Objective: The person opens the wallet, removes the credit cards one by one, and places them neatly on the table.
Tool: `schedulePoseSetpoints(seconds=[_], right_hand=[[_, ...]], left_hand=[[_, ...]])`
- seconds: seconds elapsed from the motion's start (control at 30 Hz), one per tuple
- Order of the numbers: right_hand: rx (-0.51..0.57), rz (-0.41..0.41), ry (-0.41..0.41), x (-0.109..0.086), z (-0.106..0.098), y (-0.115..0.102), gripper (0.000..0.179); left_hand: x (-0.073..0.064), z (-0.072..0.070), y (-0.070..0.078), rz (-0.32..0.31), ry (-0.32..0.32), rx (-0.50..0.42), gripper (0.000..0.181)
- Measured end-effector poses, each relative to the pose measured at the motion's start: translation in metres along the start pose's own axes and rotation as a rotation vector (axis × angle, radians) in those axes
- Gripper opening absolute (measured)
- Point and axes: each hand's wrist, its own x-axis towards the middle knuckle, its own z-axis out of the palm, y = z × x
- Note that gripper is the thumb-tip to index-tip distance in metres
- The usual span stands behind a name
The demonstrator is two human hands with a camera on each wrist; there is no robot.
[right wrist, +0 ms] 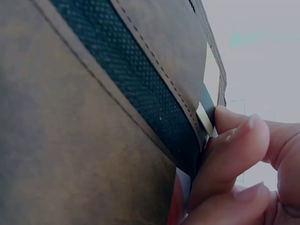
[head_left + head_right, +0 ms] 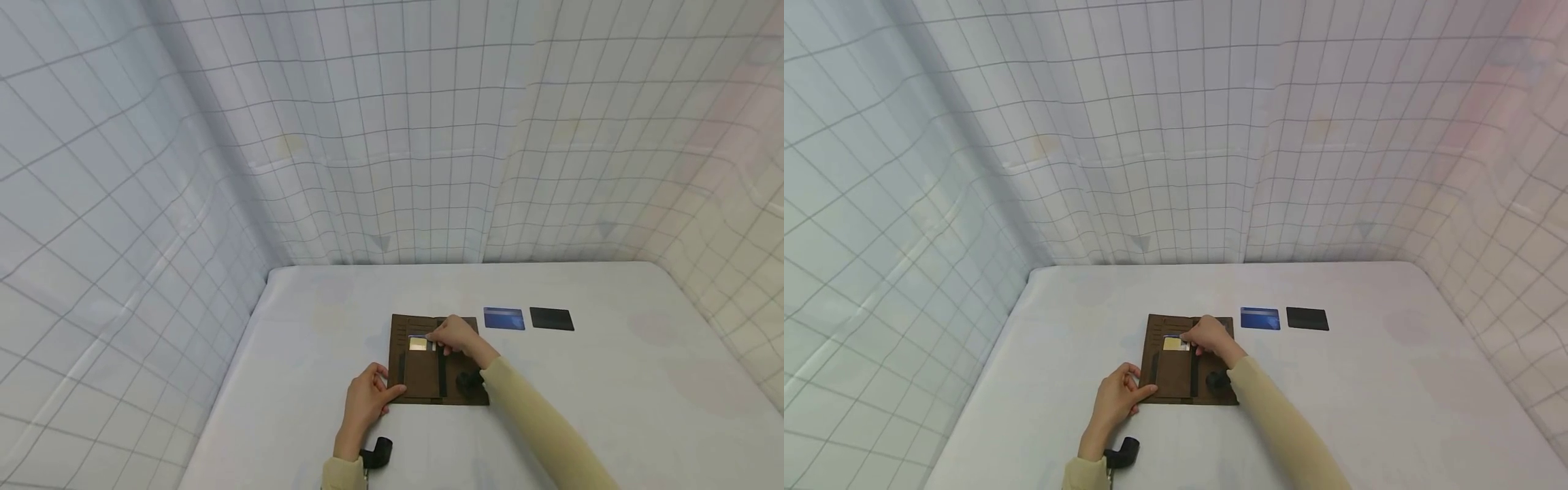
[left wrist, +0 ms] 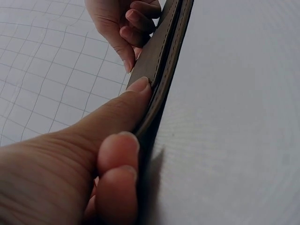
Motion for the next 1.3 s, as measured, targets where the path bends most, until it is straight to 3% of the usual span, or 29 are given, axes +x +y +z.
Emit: schedulePoseSetpoints(seconds=[0.5, 0.77, 0.9, 1.0, 1.3], right_hand=[[0.078, 0.076, 0.005, 0.006, -0.005, -0.005, 0.038], [-0.018, 0.047, -0.13, 0.008, -0.014, -0.003, 0.035], [-0.1, 0.006, -0.203, 0.007, -0.017, -0.003, 0.038], [-0.115, -0.035, -0.237, 0.007, -0.018, -0.003, 0.029], [-0.027, -0.034, -0.201, 0.008, -0.018, 0.006, 0.022]], left_hand=[[0.002, -0.001, 0.001, 0.02, -0.009, 0.016, 0.038], [0.001, -0.001, 0.001, 0.013, -0.013, 0.013, 0.038], [0.0, -0.001, 0.0, 0.022, -0.016, 0.005, 0.038], [0.0, 0.0, -0.001, 0.029, -0.011, 0.009, 0.038], [0.0, -0.001, -0.001, 0.038, -0.01, 0.023, 0.037]])
